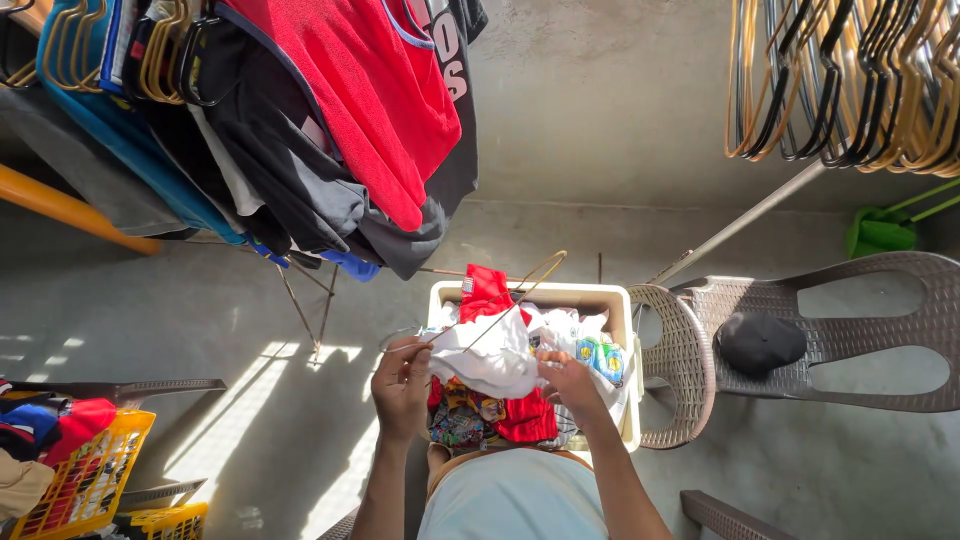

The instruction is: Hanging freshly washed clothes onto hangers and placing them on a drying rack.

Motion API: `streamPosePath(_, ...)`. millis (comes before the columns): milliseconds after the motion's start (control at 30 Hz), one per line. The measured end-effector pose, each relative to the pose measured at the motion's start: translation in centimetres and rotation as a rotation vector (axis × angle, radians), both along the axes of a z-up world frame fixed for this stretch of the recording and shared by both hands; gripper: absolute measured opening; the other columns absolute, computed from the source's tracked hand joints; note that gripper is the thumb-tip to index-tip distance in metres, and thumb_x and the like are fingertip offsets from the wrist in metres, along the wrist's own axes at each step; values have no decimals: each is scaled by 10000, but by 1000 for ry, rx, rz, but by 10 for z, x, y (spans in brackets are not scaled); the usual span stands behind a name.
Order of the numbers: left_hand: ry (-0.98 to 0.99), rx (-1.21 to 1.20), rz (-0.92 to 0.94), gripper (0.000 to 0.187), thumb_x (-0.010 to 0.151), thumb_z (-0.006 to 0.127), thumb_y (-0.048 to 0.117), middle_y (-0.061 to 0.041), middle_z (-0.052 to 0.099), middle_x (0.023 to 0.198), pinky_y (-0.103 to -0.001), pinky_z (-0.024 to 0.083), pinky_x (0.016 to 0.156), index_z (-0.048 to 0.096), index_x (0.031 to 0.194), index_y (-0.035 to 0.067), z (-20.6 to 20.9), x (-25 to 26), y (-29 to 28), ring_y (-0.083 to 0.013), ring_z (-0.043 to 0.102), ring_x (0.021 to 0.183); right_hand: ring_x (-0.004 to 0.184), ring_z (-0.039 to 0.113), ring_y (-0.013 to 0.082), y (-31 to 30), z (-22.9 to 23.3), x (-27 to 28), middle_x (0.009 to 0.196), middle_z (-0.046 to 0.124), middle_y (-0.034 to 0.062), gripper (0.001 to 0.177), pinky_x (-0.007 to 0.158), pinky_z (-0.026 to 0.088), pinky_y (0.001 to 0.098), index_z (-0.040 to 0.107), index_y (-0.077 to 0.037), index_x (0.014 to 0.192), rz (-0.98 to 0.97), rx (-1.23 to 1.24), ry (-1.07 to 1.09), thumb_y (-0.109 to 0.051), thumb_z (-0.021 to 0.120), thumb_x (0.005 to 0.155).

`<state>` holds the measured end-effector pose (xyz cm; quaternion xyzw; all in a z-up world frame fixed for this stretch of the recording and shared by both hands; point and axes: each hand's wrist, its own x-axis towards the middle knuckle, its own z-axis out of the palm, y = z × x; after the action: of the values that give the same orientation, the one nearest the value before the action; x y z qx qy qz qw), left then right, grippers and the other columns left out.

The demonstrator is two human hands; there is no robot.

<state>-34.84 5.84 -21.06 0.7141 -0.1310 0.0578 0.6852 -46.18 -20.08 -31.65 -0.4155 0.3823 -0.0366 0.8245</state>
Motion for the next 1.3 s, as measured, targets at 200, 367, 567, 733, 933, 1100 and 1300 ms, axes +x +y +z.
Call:
streamPosePath(200, -89, 230, -531, 134, 976, 690, 75, -86, 726, 1053, -265, 554, 809, 728, 1069, -13, -1, -18, -15, -150, 705, 941, 677, 651, 117, -26, 72, -13, 1041, 722, -4, 557, 611, 503, 253, 443, -166, 1403, -10, -83, -358, -239, 667, 898)
streamPosePath(367, -22, 215, -600, 137, 927, 737, 74, -78, 750, 1008, -280, 533, 681, 777, 1038, 4, 0, -26, -38, -154, 708, 863, 654, 562, 126, -87, -5, -71, 751, 647, 67, 490, 653, 459, 271, 566, 32, 1483, -92, -128, -790, -237, 667, 1087)
streamPosePath(567, 47, 279, -496, 107, 904, 743, 88, -51, 762, 973, -255, 569, 680, 777, 982, 23, -13, -9, -40, -119, 727, 783, 659, 670, 201, -116, 17, -135, 731, 696, 126, 395, 595, 523, 340, 665, 56, 1283, 272, -389, -582, -113, 711, 930)
streamPosePath(733, 1, 338, -371, 146, 884, 749, 72, -65, 781, 985, -322, 535, 701, 791, 1021, 44, -30, 2, -44, -180, 720, 813, 684, 671, 185, -116, 48, -140, 804, 728, 149, 320, 577, 490, 305, 680, 69, 1257, -130, -458, -519, -149, 608, 1033)
streamPosePath(933, 253, 898, -326, 249, 865, 671, 161, -66, 775, 980, -377, 561, 815, 799, 1078, 169, -156, 19, -21, -247, 729, 903, 626, 541, 100, -134, 69, -162, 736, 635, 68, 260, 640, 430, 233, 671, 75, 1220, -566, -735, -456, -162, 565, 1197)
streamPosePath(1100, 276, 894, -303, 251, 905, 651, 259, -76, 761, 1022, -405, 559, 882, 770, 1104, 161, -149, 4, -25, -273, 728, 975, 574, 459, 50, -130, 99, -165, 688, 575, 21, 251, 691, 438, 222, 683, 82, 1149, -597, -781, -445, -144, 585, 1197)
streamPosePath(1300, 267, 865, -501, 362, 880, 690, 290, -92, 683, 1225, -399, 549, 893, 704, 1225, 180, -100, -12, -43, -285, 700, 1008, 593, 430, 59, -83, 161, -134, 603, 492, 21, 192, 552, 327, 213, 729, 78, 1193, -427, -1417, 28, -43, 585, 1150)
